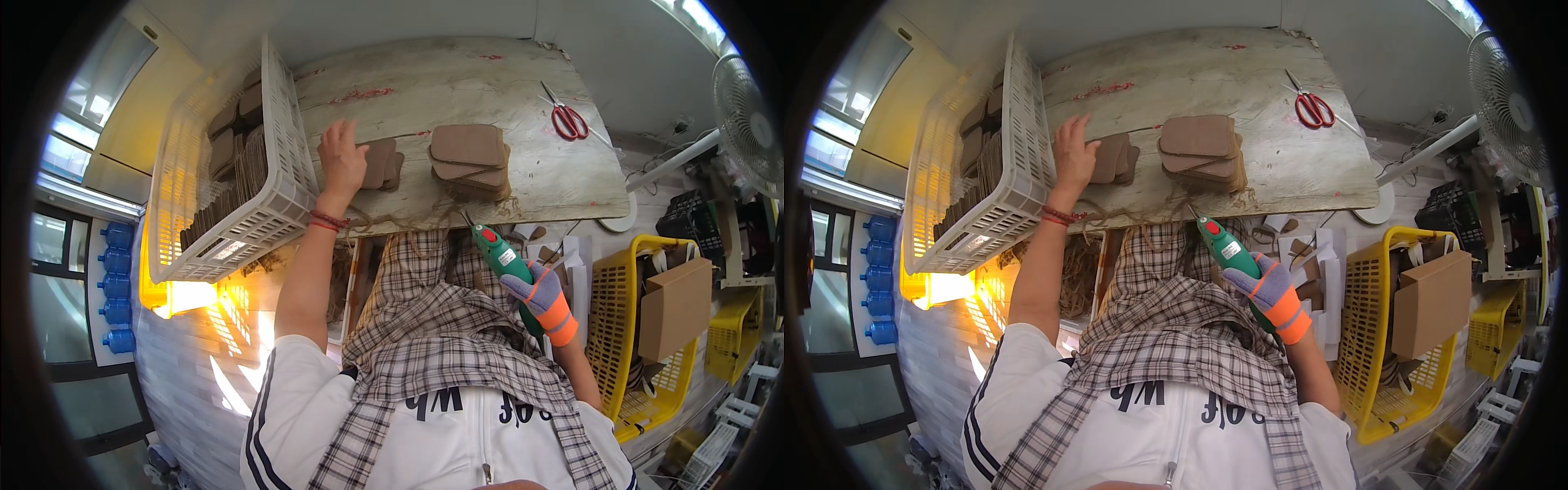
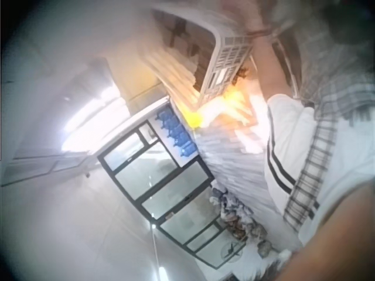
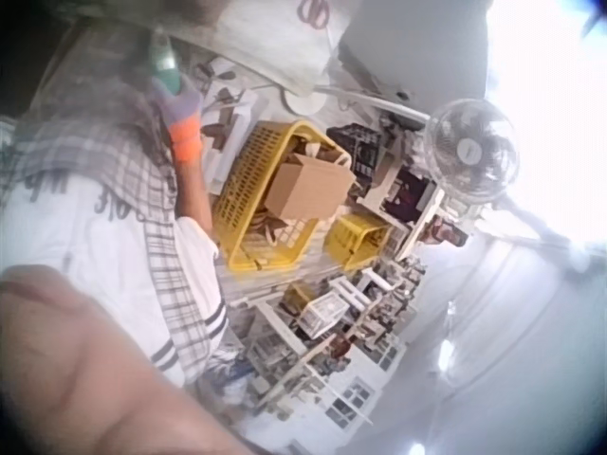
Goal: The person uses a rotary tool to trim the edges of brown coffee filters. They pick up filters from a white basket, trim each one, and place the finished pieces into a stack on the table.
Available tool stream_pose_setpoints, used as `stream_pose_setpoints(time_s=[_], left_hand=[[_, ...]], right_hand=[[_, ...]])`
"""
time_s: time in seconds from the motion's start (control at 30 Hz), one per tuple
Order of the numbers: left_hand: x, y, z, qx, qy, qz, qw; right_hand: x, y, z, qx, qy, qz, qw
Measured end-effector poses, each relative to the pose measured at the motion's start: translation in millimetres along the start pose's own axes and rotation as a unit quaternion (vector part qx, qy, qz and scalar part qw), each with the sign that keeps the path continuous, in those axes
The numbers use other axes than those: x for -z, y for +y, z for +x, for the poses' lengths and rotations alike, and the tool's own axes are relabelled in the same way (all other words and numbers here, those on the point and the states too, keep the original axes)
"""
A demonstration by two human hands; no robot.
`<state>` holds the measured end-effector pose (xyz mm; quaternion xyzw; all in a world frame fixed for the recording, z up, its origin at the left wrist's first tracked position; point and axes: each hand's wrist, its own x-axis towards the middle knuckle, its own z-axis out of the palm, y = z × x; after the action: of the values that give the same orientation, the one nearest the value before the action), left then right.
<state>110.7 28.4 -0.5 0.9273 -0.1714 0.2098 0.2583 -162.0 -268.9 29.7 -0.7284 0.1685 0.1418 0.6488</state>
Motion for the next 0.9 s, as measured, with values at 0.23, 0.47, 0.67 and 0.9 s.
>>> stream_pose_setpoints(time_s=[0.23, 0.47, 0.67, 0.9], left_hand=[[-59, 73, 48, -0.101, -0.206, -0.085, 0.970], [-38, 77, 58, -0.028, -0.264, -0.244, 0.933], [11, 100, 6, 0.167, -0.105, -0.667, 0.719], [0, 160, -41, 0.280, 0.057, -0.898, 0.335]], right_hand=[[-3, 3, -3, -0.004, 0.010, 0.018, 1.000], [0, 7, -8, 0.038, 0.030, -0.048, 0.998], [-4, -14, -8, 0.061, 0.059, -0.018, 0.996], [-16, -34, 15, 0.099, 0.091, 0.070, 0.988]])
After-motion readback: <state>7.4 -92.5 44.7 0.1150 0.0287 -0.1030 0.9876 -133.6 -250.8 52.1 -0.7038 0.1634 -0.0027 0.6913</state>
